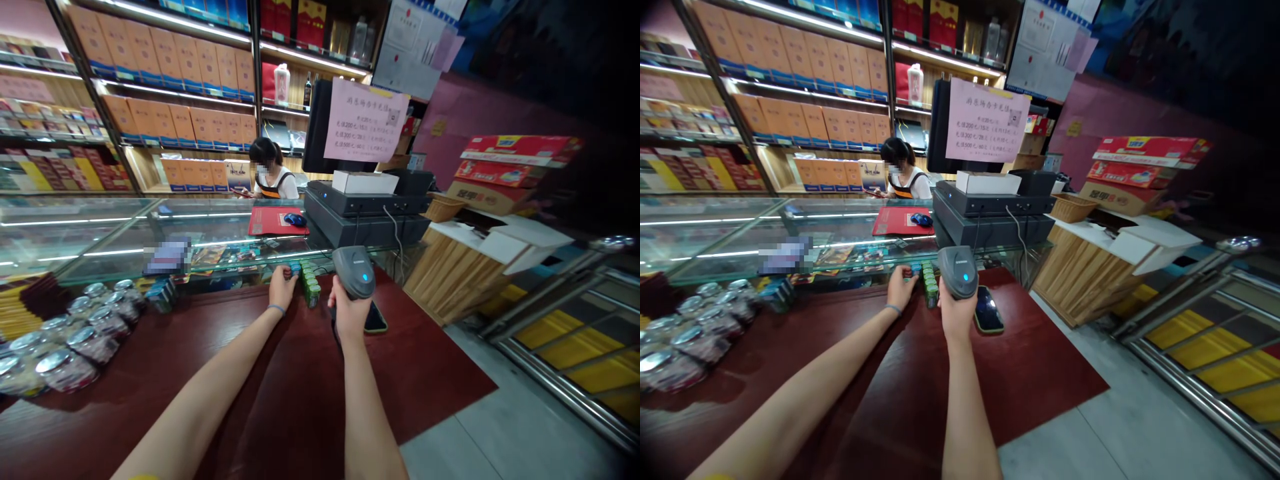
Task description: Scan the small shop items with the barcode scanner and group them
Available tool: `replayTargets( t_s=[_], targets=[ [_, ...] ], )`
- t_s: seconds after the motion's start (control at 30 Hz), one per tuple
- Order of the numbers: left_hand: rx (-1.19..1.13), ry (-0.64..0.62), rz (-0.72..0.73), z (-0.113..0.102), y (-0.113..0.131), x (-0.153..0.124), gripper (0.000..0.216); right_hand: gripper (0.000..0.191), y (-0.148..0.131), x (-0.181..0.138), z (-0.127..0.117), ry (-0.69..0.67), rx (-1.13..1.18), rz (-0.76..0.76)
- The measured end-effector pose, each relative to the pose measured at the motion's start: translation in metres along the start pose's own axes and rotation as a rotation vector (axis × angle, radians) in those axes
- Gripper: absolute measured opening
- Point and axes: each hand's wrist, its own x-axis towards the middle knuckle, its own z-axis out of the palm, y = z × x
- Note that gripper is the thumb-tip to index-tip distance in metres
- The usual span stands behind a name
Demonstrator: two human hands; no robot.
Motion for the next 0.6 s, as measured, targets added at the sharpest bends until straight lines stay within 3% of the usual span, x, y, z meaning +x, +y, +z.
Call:
replayTargets(
  t_s=[0.17,0.3,0.43,0.6],
  targets=[
    [-0.022,-0.020,-0.061,-0.003,0.004,-0.002,0.031,0.034,0.001,-0.001,0.001,-0.004,-0.032,0.009],
    [-0.044,-0.018,-0.097,-0.021,0.008,-0.007,0.042,0.033,-0.002,-0.005,0.003,-0.046,-0.033,0.045],
    [-0.089,-0.048,-0.086,-0.065,0.012,-0.018,0.041,0.031,-0.004,-0.011,0.005,-0.108,-0.071,0.054],
    [-0.022,0.027,-0.041,-0.145,0.021,-0.035,0.030,0.029,-0.003,-0.021,0.013,-0.110,-0.185,0.006]
  ],
)
